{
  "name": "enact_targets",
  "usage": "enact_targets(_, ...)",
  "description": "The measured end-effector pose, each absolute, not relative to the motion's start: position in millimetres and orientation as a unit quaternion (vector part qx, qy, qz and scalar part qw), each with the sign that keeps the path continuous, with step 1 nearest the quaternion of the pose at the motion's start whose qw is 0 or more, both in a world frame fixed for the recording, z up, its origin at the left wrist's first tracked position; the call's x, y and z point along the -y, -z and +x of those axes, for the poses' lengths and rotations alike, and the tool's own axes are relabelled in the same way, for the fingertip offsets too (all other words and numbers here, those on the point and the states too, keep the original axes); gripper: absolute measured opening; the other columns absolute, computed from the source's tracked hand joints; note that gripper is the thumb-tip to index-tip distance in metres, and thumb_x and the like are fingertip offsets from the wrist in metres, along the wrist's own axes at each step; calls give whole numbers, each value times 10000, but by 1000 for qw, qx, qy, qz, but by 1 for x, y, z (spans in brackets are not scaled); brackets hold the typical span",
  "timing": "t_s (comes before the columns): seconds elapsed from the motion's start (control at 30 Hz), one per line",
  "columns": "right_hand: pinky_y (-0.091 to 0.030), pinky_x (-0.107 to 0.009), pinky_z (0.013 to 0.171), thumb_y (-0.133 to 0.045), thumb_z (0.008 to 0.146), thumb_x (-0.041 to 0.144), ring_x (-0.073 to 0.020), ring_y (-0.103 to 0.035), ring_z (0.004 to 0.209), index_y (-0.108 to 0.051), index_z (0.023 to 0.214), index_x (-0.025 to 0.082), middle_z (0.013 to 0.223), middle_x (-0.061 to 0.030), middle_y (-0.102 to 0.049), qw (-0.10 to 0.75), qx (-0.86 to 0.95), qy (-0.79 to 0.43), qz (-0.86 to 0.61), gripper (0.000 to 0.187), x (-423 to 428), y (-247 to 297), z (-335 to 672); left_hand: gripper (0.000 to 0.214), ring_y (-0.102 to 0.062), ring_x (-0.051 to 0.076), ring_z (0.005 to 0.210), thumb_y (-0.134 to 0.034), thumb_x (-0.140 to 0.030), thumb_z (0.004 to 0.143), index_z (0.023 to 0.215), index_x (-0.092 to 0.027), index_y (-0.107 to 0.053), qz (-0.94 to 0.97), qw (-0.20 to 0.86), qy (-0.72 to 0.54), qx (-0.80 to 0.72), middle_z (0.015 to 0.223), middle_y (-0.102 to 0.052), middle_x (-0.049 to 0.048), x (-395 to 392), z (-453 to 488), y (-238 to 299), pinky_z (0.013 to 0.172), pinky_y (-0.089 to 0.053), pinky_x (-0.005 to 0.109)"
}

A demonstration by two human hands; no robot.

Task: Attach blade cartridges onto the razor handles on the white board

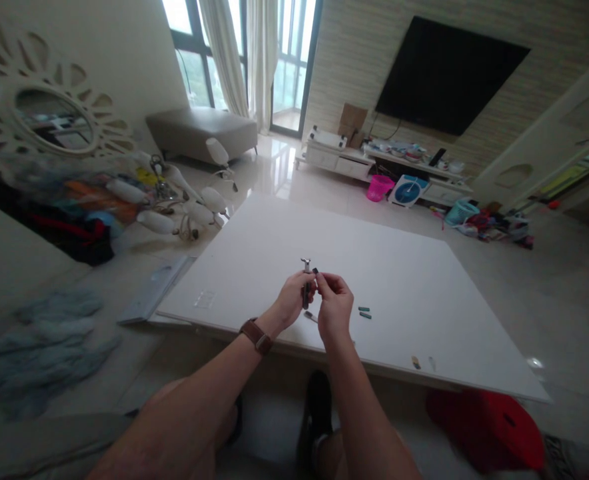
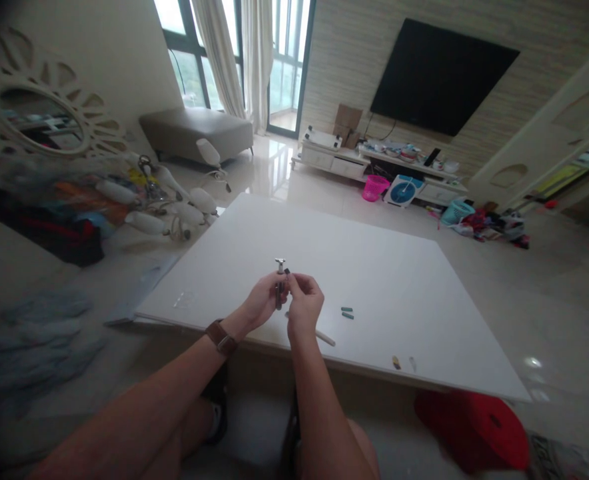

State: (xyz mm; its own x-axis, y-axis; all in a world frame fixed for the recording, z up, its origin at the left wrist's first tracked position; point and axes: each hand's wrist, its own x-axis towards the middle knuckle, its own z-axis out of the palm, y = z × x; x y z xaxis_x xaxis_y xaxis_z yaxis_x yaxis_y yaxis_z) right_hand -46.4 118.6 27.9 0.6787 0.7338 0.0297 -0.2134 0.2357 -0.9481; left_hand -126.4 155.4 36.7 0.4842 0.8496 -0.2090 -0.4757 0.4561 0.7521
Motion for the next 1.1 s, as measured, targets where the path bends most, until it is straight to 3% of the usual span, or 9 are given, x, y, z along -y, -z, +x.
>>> enact_targets(0.13,-458,-284,618,-811,687,335,-142,-590,655,-713,828,154,733,-20,-689,757,217,-347,-509,250,-127,-21,-51,242,-438,62,554,-745,-307,673,785,-158,-591,307,802,-424,-289,684,-521,-23,-161,-125,-35,501,-344,194)
enact_targets(0.33,-453,-287,619,-801,670,317,-147,-592,664,-723,825,149,743,-33,-701,759,198,-361,-504,241,-119,-24,-52,332,-398,52,477,-767,-410,702,811,-179,-555,336,780,-432,-302,610,-468,-56,-154,-120,-37,431,-227,193)
enact_targets(0.53,-422,-263,606,-732,665,299,-123,-541,644,-694,802,160,726,-3,-654,752,189,-332,-537,199,-103,-32,-46,342,-394,56,462,-756,-433,730,820,-183,-540,377,758,-434,-308,566,-468,-65,-138,-117,-40,444,-244,190)
enact_targets(0.7,-429,-269,665,-696,698,373,-154,-570,766,-695,863,174,803,-13,-663,715,232,-265,-604,258,-88,-32,-31,279,-401,69,473,-748,-378,741,756,-175,-559,459,712,-425,-319,551,-488,-54,-126,-115,-40,461,-284,202)
enact_targets(0.87,-469,-302,716,-744,708,452,-181,-609,814,-724,988,162,901,-56,-701,673,260,-335,-605,404,-83,-25,-26,65,-516,131,599,-622,-220,805,795,-165,-654,622,605,-390,-308,659,-607,11,-124,-115,-33,571,-392,236)
enact_targets(1.0,-489,-332,798,-761,714,434,-200,-631,869,-738,970,149,917,-68,-706,671,284,-327,-601,384,-91,-21,-25,154,-618,205,792,-608,-126,763,866,-175,-711,675,561,-371,-303,829,-712,65,-134,-112,-27,715,-444,279)
enact_targets(1.1,-456,-342,903,-726,766,450,-198,-625,923,-742,859,146,901,-60,-700,664,318,-246,-631,319,-97,-22,-21,185,-628,220,794,-605,-123,763,895,-173,-725,702,549,-335,-304,852,-731,75,-146,-110,-26,731,-441,296)
